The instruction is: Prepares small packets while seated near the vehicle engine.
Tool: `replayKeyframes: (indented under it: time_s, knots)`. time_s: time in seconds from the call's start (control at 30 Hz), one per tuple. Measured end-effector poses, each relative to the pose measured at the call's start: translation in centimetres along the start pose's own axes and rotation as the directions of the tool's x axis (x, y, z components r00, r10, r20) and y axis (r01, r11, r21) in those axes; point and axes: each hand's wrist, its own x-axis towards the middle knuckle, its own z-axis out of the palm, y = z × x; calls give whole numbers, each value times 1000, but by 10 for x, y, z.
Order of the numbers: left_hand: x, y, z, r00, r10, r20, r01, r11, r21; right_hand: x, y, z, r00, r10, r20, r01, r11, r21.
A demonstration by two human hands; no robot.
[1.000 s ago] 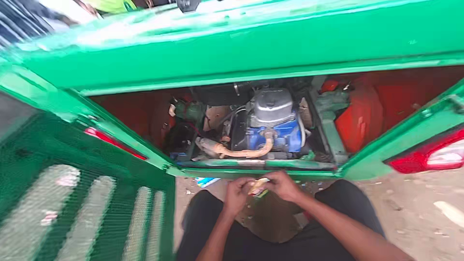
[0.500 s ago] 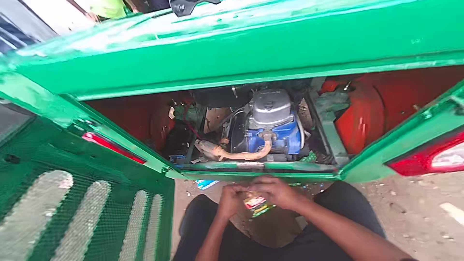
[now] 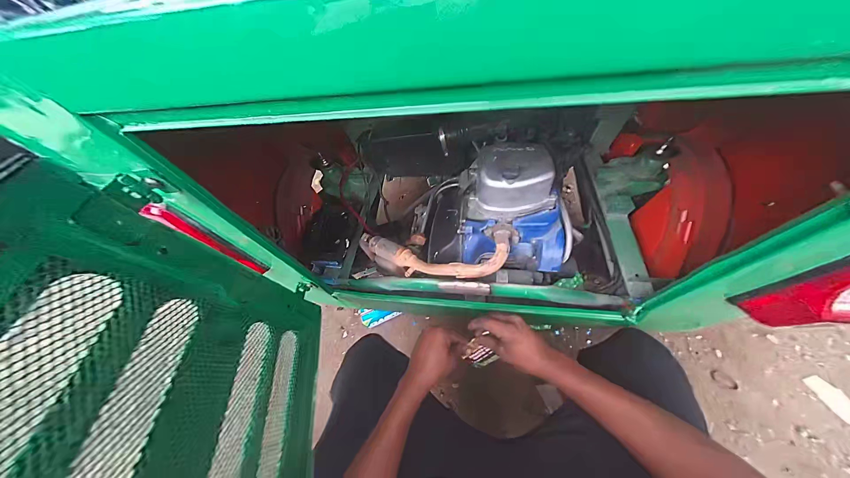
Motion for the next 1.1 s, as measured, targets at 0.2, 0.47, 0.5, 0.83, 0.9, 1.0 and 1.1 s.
replayKeyframes:
  time_s: [0.2,0.47,0.5,0.83,0.9,1.0,1.1]
  knots:
    - [2,-2,-5,982,-162,96,172,978,-114,3,7,-1,977,61,203,-78,994,77]
    - [2,-15,-4,985,-41,168,60,992,-108,9,0,7,928,215,305,-214,976,-37]
    - [3,-12,-1,980,-7,197,25,996,-88,9,0,7,932,219,290,-202,975,-88]
    - [3,-12,-7,974,-123,190,136,989,-57,5,4,14,981,-14,196,37,993,-113]
    - [3,-11,-5,963,-178,204,198,977,-82,4,5,15,970,-28,243,34,999,-22]
    - [4,-12,-1,949,-252,188,276,954,-118,6,4,15,935,89,342,-113,992,49]
    - [5,-23,4,978,-191,86,209,924,-321,11,2,10,875,258,408,-303,952,48]
